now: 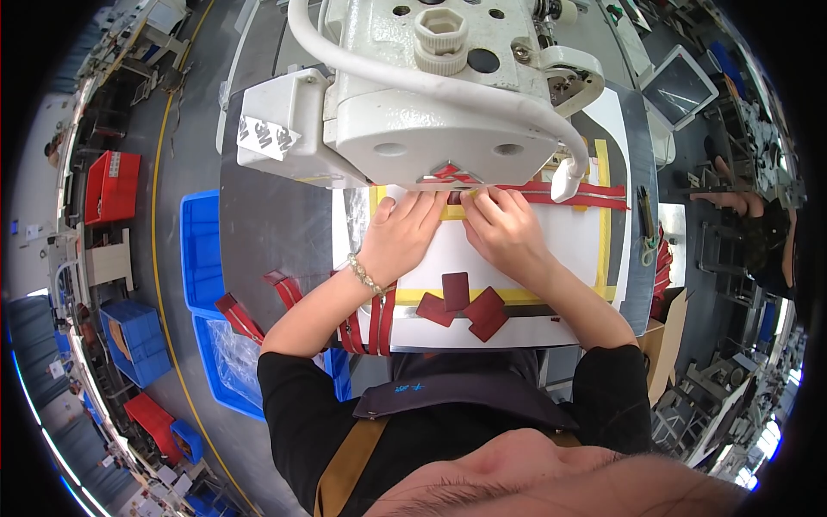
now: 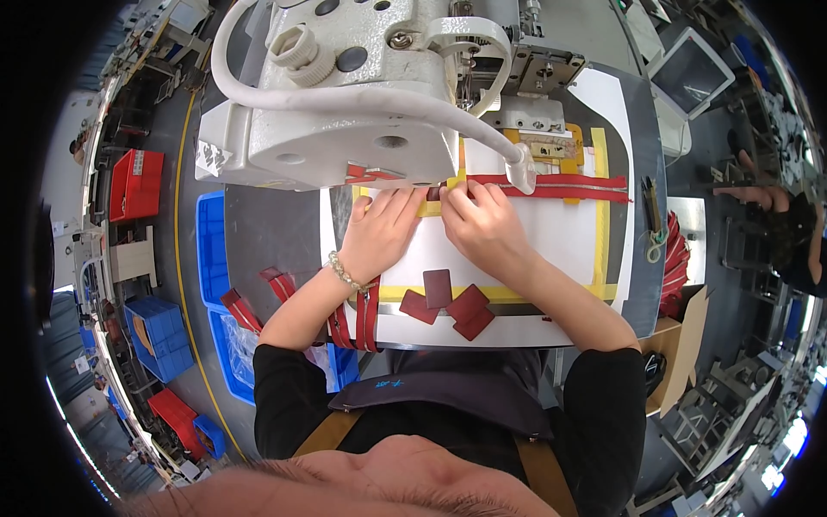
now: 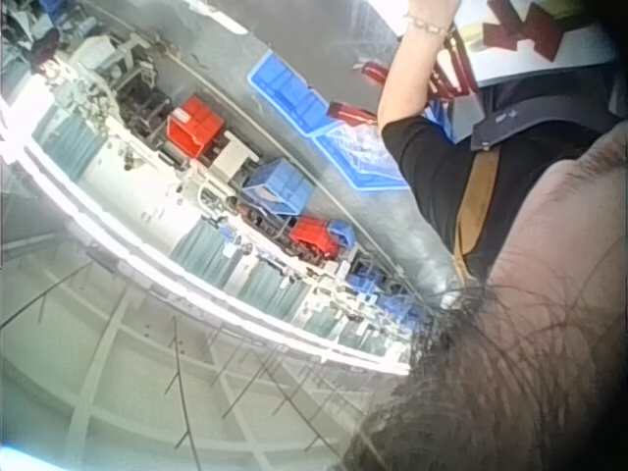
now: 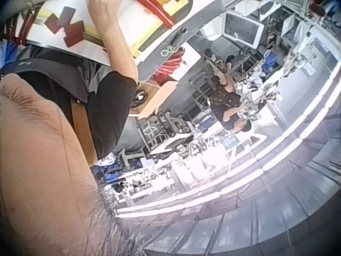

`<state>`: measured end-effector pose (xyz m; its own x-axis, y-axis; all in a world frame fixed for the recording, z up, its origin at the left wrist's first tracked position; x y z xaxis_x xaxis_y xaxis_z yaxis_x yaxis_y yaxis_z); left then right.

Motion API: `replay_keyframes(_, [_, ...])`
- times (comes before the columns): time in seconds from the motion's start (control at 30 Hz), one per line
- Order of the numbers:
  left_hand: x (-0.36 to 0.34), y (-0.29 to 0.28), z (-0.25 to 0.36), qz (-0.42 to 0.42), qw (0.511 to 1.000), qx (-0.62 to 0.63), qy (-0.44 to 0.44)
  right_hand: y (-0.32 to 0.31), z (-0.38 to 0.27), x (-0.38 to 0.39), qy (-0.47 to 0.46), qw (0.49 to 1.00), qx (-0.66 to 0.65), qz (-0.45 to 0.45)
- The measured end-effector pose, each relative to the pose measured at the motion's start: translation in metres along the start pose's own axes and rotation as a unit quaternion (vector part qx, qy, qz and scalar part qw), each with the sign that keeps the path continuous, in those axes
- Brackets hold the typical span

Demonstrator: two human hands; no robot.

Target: Preparing and sewing zippers on a sewing machine.

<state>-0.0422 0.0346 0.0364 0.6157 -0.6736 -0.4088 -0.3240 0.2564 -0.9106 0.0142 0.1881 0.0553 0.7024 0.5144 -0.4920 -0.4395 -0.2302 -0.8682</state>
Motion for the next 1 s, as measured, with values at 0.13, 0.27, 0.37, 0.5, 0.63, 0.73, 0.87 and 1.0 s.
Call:
replay_keyframes(0.13, [-0.0003,0.0018,-0.0004,-0.006,1.0,0.002,0.001,-0.0009,0.0015,-0.0015,0.0,1.0,-0.001,0.001])
replay_keyframes(0.27, [-0.0004,0.0014,-0.0002,-0.006,1.0,0.006,0.0,-0.0013,0.0021,-0.0015,0.001,1.0,-0.005,-0.002])
replay_keyframes(0.37, [-0.0012,0.0007,0.0001,0.001,1.0,0.011,-0.006,-0.0007,0.0019,-0.0005,0.002,1.0,-0.007,-0.003])
replay_keyframes(0.5, [-0.0021,0.0003,0.0004,0.016,1.0,0.002,-0.006,-0.0012,0.001,0.0001,0.005,1.0,-0.013,-0.014])
replay_keyframes(0.63, [-0.0021,-0.0005,0.0,0.021,1.0,0.007,-0.008,-0.0008,0.001,0.0008,0.008,1.0,-0.019,-0.021])
replay_keyframes(0.73, [-0.0032,-0.0007,-0.0009,0.021,1.0,0.007,-0.008,-0.0014,0.0015,0.0006,0.01,0.999,-0.022,-0.024])
replay_keyframes(0.87, [-0.0006,0.0035,-0.0012,0.008,1.0,0.022,-0.016,-0.0008,0.0002,0.0009,0.012,1.0,-0.018,-0.019])
replay_keyframes(1.0, [-0.0028,0.0056,-0.0021,0.021,0.999,0.022,-0.011,0.0032,0.0025,0.0014,0.012,1.0,-0.013,-0.019])
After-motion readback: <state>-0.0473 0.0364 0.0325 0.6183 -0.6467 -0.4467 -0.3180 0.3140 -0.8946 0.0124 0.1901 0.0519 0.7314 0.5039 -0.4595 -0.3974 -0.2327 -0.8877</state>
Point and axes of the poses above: each hand's wrist, its own x-axis away from the middle knuckle, its own y-axis out of the palm, z = x × y, the point moved 3 cm from there along -x, towards the middle knuckle, and after that the axes turned 14 degrees about -y, right-handed, at the moved point
